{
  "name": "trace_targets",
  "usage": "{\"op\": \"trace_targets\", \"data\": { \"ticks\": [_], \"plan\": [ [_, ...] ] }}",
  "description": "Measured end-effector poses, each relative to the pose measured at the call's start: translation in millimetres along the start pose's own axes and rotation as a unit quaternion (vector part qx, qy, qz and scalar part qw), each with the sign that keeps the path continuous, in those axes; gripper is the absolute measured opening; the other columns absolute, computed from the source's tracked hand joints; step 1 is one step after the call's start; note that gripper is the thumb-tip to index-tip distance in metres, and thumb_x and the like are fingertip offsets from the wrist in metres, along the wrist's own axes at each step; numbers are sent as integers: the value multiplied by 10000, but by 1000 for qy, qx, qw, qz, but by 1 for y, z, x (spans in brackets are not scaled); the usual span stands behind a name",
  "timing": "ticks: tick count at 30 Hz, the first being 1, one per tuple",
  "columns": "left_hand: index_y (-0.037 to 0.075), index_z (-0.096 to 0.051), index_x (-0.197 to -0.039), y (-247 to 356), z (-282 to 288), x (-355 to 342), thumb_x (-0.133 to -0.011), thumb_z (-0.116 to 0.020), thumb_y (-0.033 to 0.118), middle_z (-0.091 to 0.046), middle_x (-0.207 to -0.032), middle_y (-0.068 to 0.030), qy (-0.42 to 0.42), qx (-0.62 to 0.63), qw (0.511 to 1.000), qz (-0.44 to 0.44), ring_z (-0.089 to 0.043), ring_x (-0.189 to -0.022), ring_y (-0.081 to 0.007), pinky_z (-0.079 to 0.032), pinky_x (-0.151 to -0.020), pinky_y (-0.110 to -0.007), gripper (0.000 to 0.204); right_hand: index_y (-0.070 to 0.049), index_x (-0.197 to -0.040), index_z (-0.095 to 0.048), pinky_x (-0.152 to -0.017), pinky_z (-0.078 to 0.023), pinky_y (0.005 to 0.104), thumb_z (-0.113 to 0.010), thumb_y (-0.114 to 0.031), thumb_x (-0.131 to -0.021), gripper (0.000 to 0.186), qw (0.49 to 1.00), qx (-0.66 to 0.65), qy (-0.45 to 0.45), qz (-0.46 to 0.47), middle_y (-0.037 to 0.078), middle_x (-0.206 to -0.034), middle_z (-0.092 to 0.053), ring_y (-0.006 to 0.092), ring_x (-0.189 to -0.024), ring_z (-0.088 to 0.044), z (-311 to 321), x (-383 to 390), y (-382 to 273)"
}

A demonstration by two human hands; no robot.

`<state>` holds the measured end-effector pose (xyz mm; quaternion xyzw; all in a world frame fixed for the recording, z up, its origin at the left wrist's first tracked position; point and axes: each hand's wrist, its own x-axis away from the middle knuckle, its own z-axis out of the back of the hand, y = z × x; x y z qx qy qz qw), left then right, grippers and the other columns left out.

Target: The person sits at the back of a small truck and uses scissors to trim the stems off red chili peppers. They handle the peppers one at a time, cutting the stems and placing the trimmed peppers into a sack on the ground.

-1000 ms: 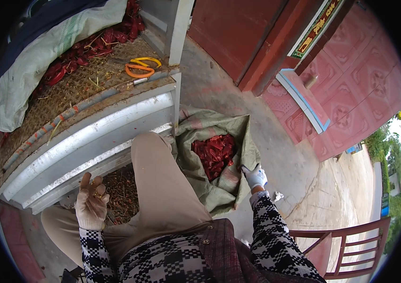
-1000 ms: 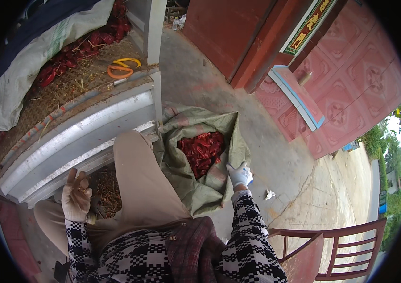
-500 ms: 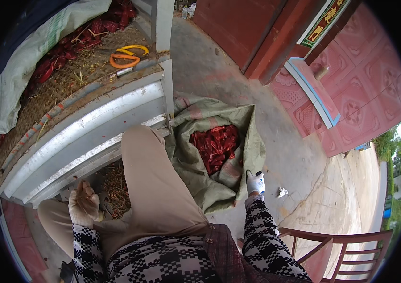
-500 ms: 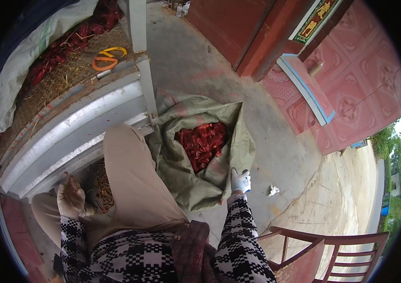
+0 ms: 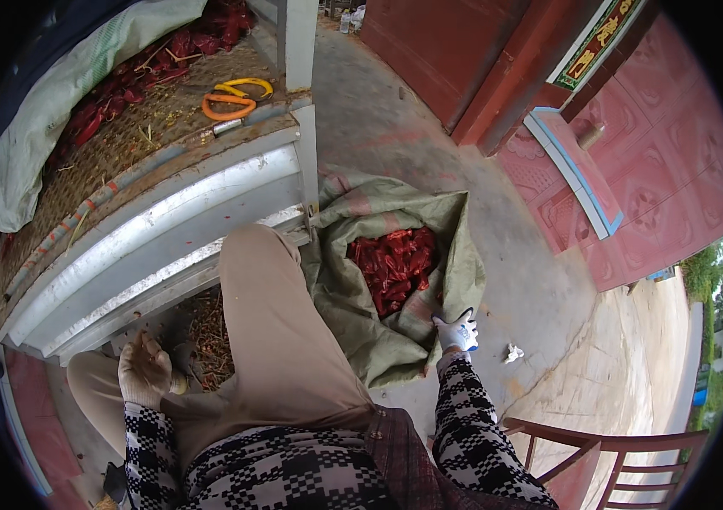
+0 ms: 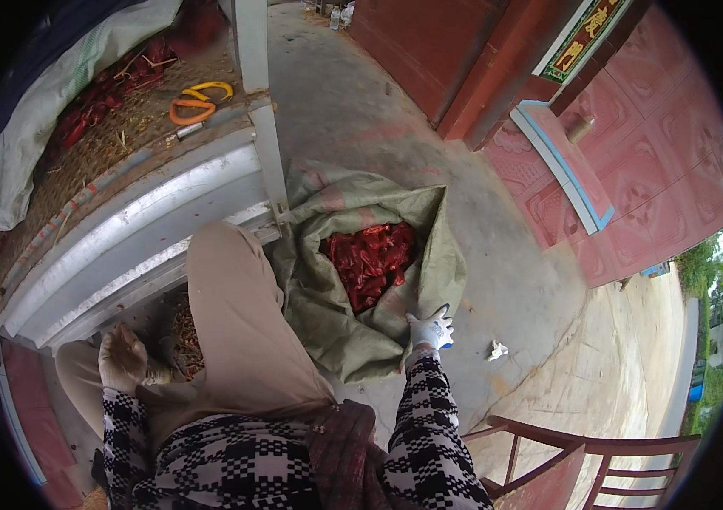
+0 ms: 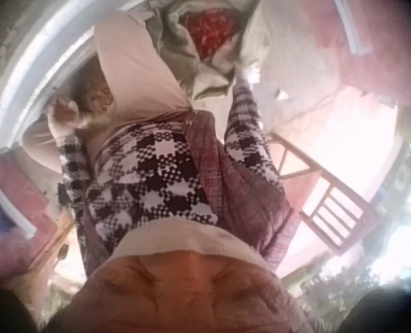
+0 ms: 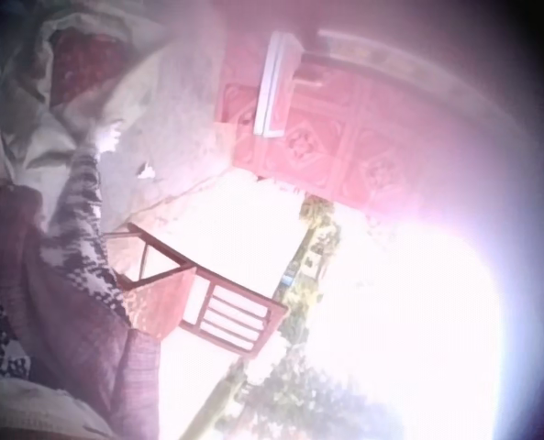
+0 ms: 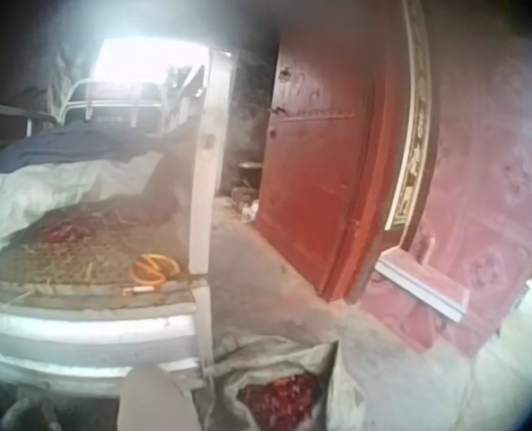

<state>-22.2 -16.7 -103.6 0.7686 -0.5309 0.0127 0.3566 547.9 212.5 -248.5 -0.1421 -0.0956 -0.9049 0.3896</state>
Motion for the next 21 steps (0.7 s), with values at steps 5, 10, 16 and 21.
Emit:
{"op": "trace_targets", "data": {
  "ticks": [5, 10, 16, 21],
  "plan": [
    [27, -623, -1144, 14, 10, 5, -897, -534, 217, -699, -1039, -73, -19, -35, 999, -3, -667, -904, -200, -559, -724, -342, 324, -129, -1256, -573, -864, -490, 472, -639, -432, -831, 526, 999, 21, -23, 9, 144, -1210, -628, 322, -1136, -594, -30, -27, 9],
    [34, -649, -1107, 14, 13, 1, -894, -542, 222, -702, -1030, -66, -3, -11, 1000, -7, -671, -908, -200, -561, -719, -351, 303, -38, -963, -681, -714, -510, 406, -572, -218, -819, 255, 952, -293, 64, 66, 167, -875, -695, 293, -792, -668, -30, -78, 38],
    [46, -655, -1111, 6, 3, 1, -911, -551, 221, -705, -1025, -59, -17, -3, 1000, -7, -676, -921, -189, -566, -723, -355, 286, 3, -1000, -637, -550, -407, 239, -547, -69, -880, 166, 677, -701, -2, 225, -29, -761, -573, 82, -606, -487, 87, -61, 34],
    [50, -656, -1104, 8, -2, -3, -903, -574, 213, -703, -1025, -54, -32, -3, 999, -13, -676, -920, -191, -569, -706, -360, 272, -31, -961, -623, -669, -447, 281, -546, -127, -918, 131, 625, -731, 26, 273, 1, -811, -600, 125, -715, -543, 169, -43, 66]
  ]
}}
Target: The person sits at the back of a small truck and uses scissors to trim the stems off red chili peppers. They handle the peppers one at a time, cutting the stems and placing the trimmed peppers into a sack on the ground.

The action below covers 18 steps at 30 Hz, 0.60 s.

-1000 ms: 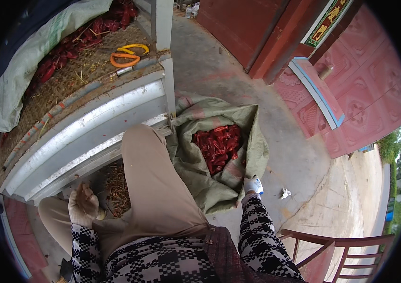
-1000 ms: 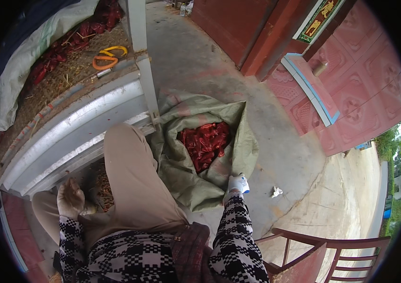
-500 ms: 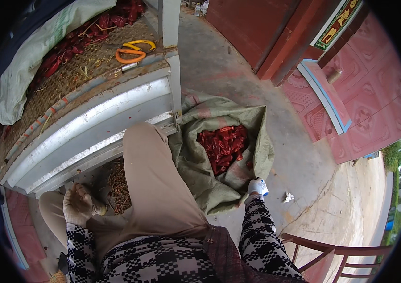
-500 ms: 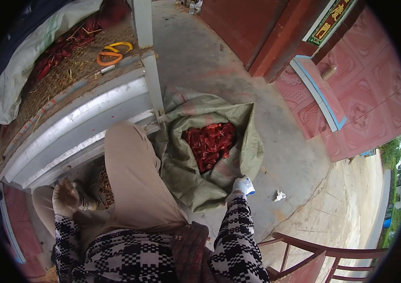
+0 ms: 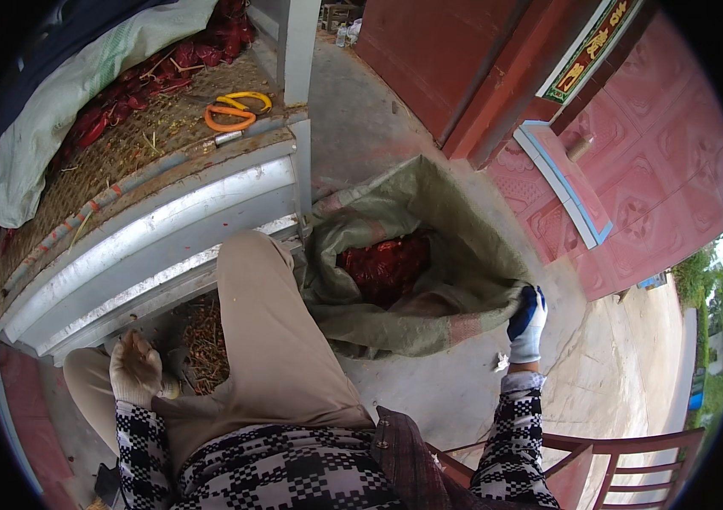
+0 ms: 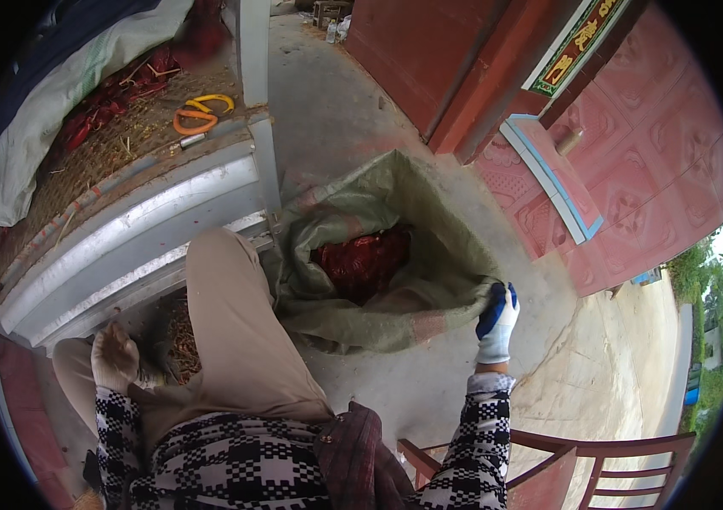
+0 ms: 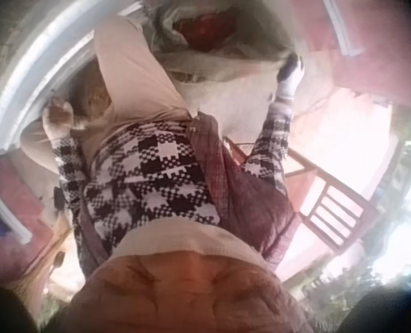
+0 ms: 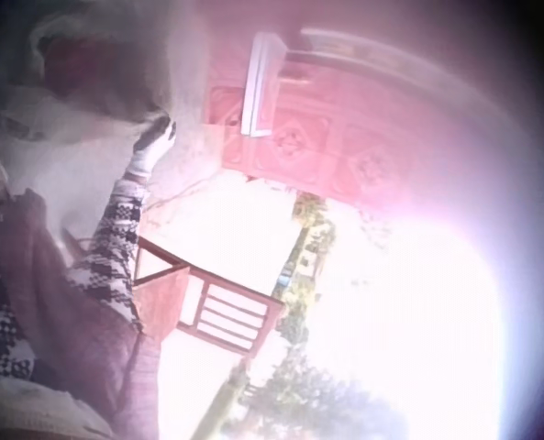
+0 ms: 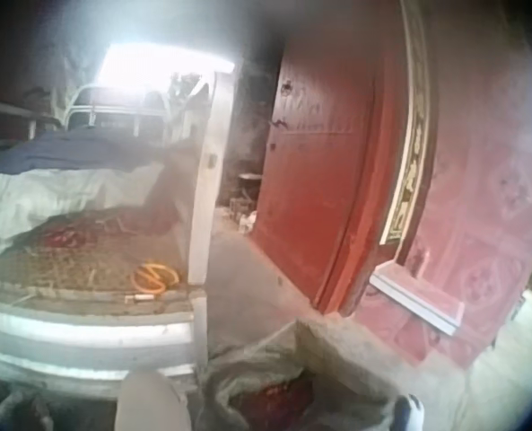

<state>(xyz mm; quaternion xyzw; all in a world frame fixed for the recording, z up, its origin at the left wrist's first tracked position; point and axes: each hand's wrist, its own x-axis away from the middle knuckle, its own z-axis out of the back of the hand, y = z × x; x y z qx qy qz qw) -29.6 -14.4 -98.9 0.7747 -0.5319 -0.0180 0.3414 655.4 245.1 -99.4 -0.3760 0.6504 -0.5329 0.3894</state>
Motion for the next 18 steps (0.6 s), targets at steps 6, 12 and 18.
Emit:
{"op": "trace_targets", "data": {
  "ticks": [6, 12, 18],
  "plan": [
    [46, -648, -1109, -3, 5, 8, -892, -584, 209, -695, -1031, -60, 8, 3, 1000, -17, -666, -875, -194, -545, -660, -340, 279, -17, -955, -644, -731, -474, 303, -510, -139, -928, 183, 977, 199, -46, 66, 54, -870, -643, 157, -766, -579, 56, -28, -28],
    [50, -642, -1121, -5, -9, 2, -884, -585, 205, -686, -992, -46, 19, 5, 1000, -11, -641, -818, -187, -544, -654, -343, 289, -30, -983, -698, -714, -501, 342, -610, -192, -864, 220, 944, 326, 13, -49, 104, -867, -696, 203, -751, -627, 87, -61, 56],
    [62, -646, -1110, -3, 1, 6, -878, -577, 201, -696, -977, -42, 45, -13, 999, -16, -646, -824, -183, -548, -646, -358, 280, -9, -1169, -616, -900, -494, 431, -659, -391, -803, 531, 738, 653, 41, -164, 224, -1106, -671, 376, -1053, -636, 89, -41, 83]
  ]
}}
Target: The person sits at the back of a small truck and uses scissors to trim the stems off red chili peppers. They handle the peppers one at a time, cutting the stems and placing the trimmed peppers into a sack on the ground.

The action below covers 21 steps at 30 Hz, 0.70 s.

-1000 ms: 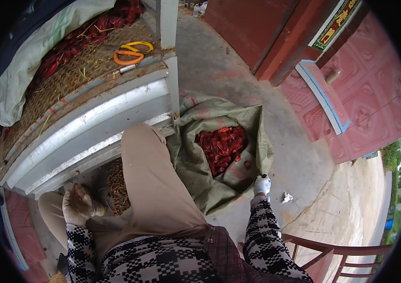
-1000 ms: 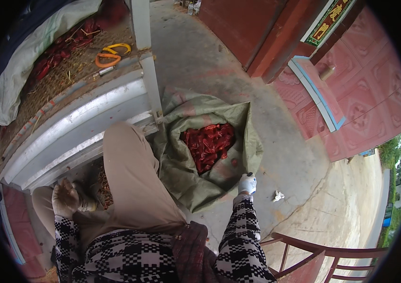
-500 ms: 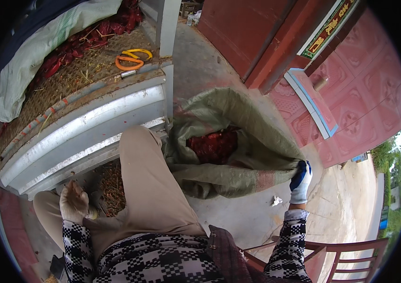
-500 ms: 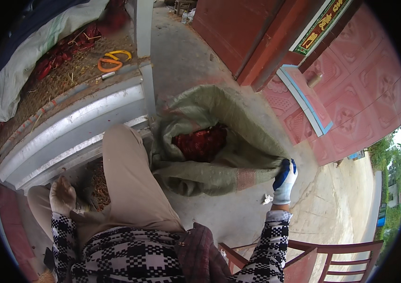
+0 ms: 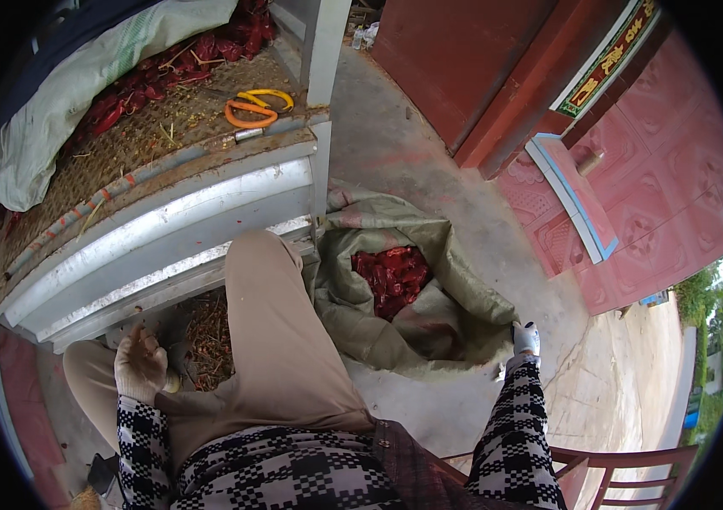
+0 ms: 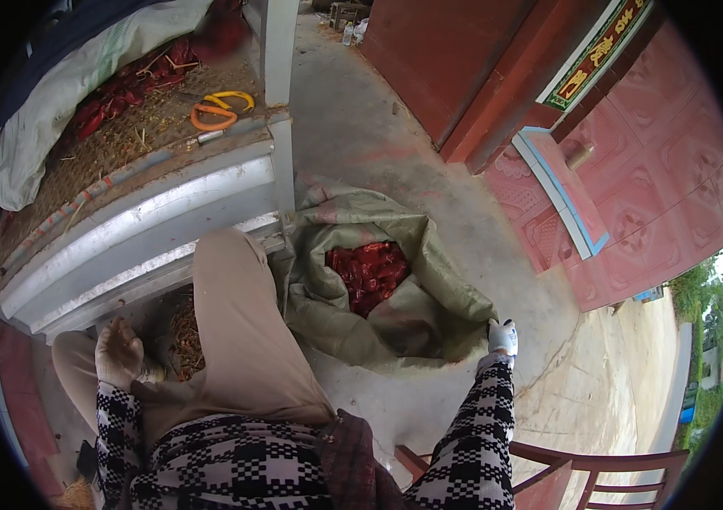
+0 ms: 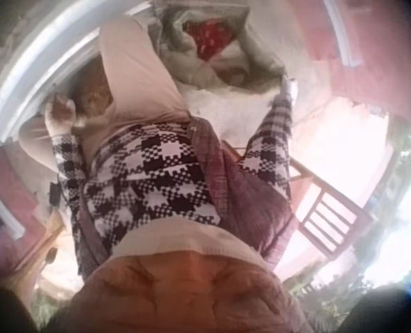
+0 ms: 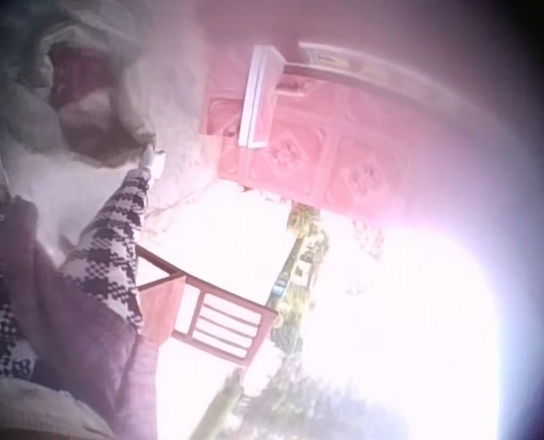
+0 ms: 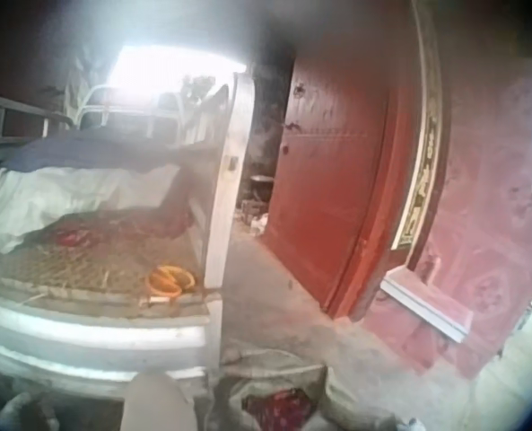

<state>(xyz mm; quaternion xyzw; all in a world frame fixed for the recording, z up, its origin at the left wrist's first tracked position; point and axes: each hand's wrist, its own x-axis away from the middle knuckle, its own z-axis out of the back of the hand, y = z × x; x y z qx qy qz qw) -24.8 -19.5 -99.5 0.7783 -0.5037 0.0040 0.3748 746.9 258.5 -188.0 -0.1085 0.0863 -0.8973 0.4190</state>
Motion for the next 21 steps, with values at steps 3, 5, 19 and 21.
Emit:
{"op": "trace_targets", "data": {
  "ticks": [3, 5, 19, 21],
  "plan": [
    [71, -651, -1095, -3, -1, -4, -875, -572, 201, -703, -979, -43, 6, -7, 1000, -1, -653, -833, -183, -547, -644, -361, 267, -39, -1236, -581, -921, -487, 430, -659, -418, -800, 583, 999, 8, 21, 49, 218, -1148, -657, 374, -1081, -623, -8, 10, -23],
    [74, -655, -1083, -4, -4, -4, -871, -574, 198, -704, -980, -45, 26, -9, 1000, -1, -656, -836, -182, -546, -641, -358, 259, -65, -1243, -584, -924, -485, 428, -656, -442, -800, 585, 997, -11, 15, 77, 206, -1152, -658, 361, -1087, -622, -8, 23, -51],
    [63, -572, -1145, -2, -40, 6, -849, -601, 125, -632, -907, -77, 62, 10, 997, 38, -596, -750, -213, -529, -629, -392, 304, 26, -1185, -618, -767, -506, 264, -555, -11, -902, 292, 680, -522, -315, 406, 71, -1019, -681, 146, -870, -634, 64, 240, -370],
    [64, -550, -1169, -2, -45, 8, -865, -590, 120, -630, -945, -89, 77, -27, 996, 34, -597, -761, -223, -551, -658, -410, 312, 21, -1187, -618, -735, -500, 246, -547, 3, -902, 295, 644, -483, -341, 485, 69, -1014, -671, 127, -844, -619, 105, 295, -420]
  ]
}}
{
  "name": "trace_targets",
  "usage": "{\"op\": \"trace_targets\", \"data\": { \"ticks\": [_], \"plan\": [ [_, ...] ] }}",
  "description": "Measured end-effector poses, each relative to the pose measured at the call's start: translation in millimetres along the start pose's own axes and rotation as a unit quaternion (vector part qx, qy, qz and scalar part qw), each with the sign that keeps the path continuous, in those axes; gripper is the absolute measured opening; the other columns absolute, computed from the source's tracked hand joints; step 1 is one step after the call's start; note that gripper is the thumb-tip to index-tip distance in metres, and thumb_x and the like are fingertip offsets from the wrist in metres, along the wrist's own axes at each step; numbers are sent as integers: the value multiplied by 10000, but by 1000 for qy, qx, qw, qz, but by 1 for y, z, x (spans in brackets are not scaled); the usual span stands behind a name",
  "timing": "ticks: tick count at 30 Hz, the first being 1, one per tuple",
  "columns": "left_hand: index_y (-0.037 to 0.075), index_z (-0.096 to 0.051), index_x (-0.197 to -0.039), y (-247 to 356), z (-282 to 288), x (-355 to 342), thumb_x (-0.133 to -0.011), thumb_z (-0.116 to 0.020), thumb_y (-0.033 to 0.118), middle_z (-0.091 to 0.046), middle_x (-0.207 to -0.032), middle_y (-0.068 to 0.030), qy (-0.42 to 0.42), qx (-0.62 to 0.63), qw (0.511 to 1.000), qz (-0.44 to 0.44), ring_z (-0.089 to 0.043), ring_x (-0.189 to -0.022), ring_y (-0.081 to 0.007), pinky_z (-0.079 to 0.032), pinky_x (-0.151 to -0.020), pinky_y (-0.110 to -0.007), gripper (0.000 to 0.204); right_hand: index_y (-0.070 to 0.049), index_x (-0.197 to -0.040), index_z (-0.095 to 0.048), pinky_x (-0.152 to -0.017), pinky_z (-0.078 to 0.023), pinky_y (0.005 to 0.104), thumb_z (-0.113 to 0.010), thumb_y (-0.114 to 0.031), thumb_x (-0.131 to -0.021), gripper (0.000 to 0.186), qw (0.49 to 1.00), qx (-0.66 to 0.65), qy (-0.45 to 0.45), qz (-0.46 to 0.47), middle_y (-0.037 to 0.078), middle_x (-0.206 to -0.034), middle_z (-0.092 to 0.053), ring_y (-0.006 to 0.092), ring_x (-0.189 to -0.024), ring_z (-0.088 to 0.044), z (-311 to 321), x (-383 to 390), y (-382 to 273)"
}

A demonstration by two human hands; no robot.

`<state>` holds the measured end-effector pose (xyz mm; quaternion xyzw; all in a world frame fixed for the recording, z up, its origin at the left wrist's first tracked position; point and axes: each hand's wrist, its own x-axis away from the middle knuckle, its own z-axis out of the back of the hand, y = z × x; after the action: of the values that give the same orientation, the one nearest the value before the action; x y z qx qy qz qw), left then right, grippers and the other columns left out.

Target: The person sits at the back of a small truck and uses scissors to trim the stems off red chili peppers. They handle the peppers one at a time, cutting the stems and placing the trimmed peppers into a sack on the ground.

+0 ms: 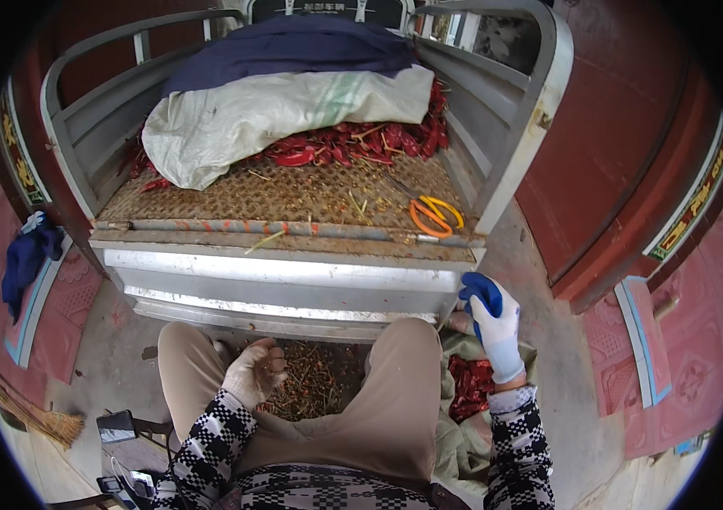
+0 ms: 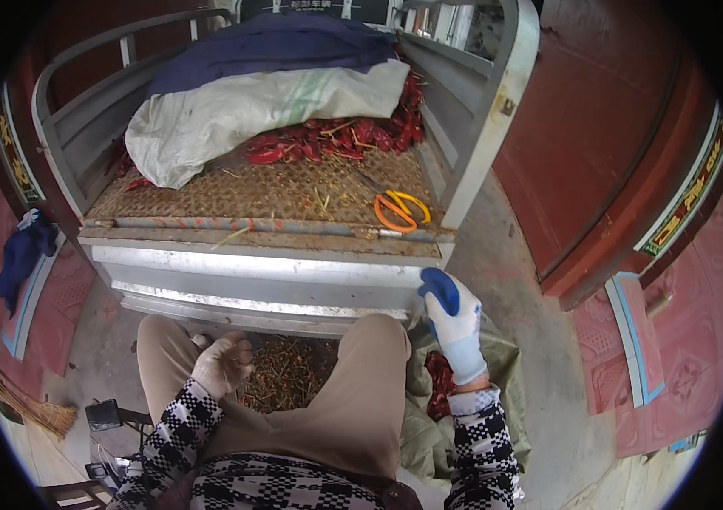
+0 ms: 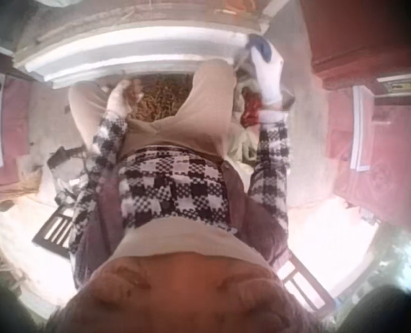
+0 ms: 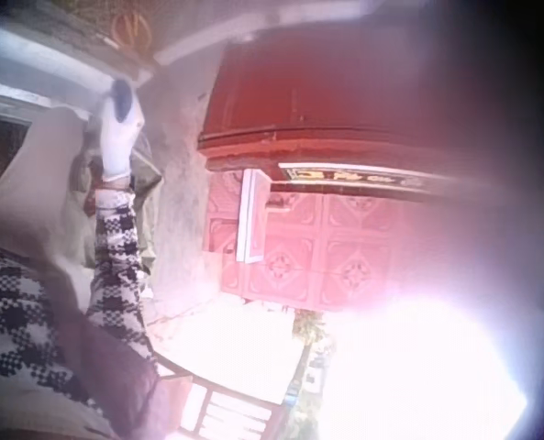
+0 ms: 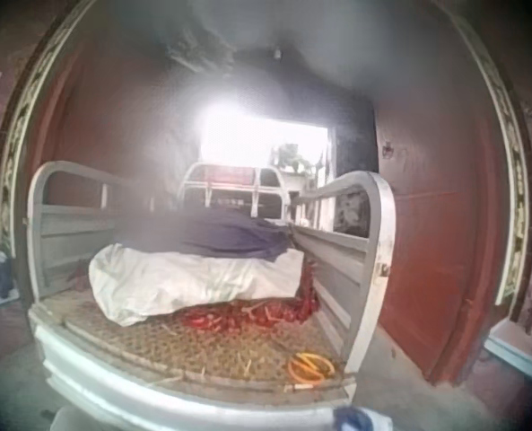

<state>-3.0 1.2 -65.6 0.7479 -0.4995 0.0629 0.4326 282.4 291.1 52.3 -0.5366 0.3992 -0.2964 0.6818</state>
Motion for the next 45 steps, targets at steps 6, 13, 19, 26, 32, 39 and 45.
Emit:
{"op": "trace_targets", "data": {
  "ticks": [6, 13, 19, 26, 32, 39, 45],
  "plan": [
    [69, -536, -1171, 6, -8, -3, -857, -608, 90, -612, -958, -118, -74, -12, 997, -16, -583, -779, -239, -518, -704, -424, 323, -93, -1208, -626, -865, -510, 395, -652, -263, -825, 420, 924, 305, -86, 214, 163, -1135, -655, 334, -979, -647, -133, -122, -62],
    [12, -499, -1250, 16, 5, -9, -854, -615, 117, -647, -1027, -113, -86, -143, 985, -36, -628, -831, -190, -547, -745, -326, 426, -181, -1437, -418, -998, -460, 401, -608, -271, -852, 621, 772, 581, -168, 193, 92, -1464, -447, 288, -1198, -559, -253, -249, -52],
    [-5, -488, -1282, 24, 17, -18, -854, -624, 96, -637, -1029, -89, -134, -183, 971, -76, -606, -842, -160, -507, -771, -277, 460, -169, -1411, -437, -948, -479, 416, -614, -227, -861, 581, 695, 672, -199, 158, 116, -1404, -489, 287, -1171, -579, -289, -289, -34],
    [-5, -520, -1261, 34, -5, -4, -862, -633, 102, -641, -1024, -80, -124, -340, 916, -173, -605, -935, -160, -490, -842, -285, 428, -121, -1216, -585, -844, -514, 412, -611, -210, -836, 391, 738, 622, -200, 168, 158, -1105, -656, 306, -999, -642, -287, -261, -54],
    [37, -516, -1274, 44, -33, 14, -806, -689, 126, -658, -1019, -112, 6, -467, 819, -334, -651, -938, -249, -519, -831, -346, 507, -32, -1168, -619, -444, -454, 279, -566, -115, -882, 302, 957, 131, -248, -77, 91, -773, -662, 150, -551, -586, -236, -192, -80],
    [-26, -479, -1283, 60, -52, 29, -643, -794, 119, -565, -1221, -199, 36, -559, 591, -580, -563, -1121, -375, -462, -954, -453, 728, -15, -1156, -633, -451, -433, 234, -559, -131, -881, 308, 863, 64, -456, -207, 59, -750, -632, 111, -541, -564, -209, -90, -89],
    [37, -496, -1289, 50, -53, 33, -749, -728, 143, -645, -1022, -193, -25, -560, 737, -378, -639, -993, -344, -515, -856, -420, 597, -36, -1199, -608, -519, -467, 231, -589, -186, -914, 322, 812, 16, -502, -297, 42, -819, -628, 104, -619, -590, -234, -22, -71]
  ]
}}
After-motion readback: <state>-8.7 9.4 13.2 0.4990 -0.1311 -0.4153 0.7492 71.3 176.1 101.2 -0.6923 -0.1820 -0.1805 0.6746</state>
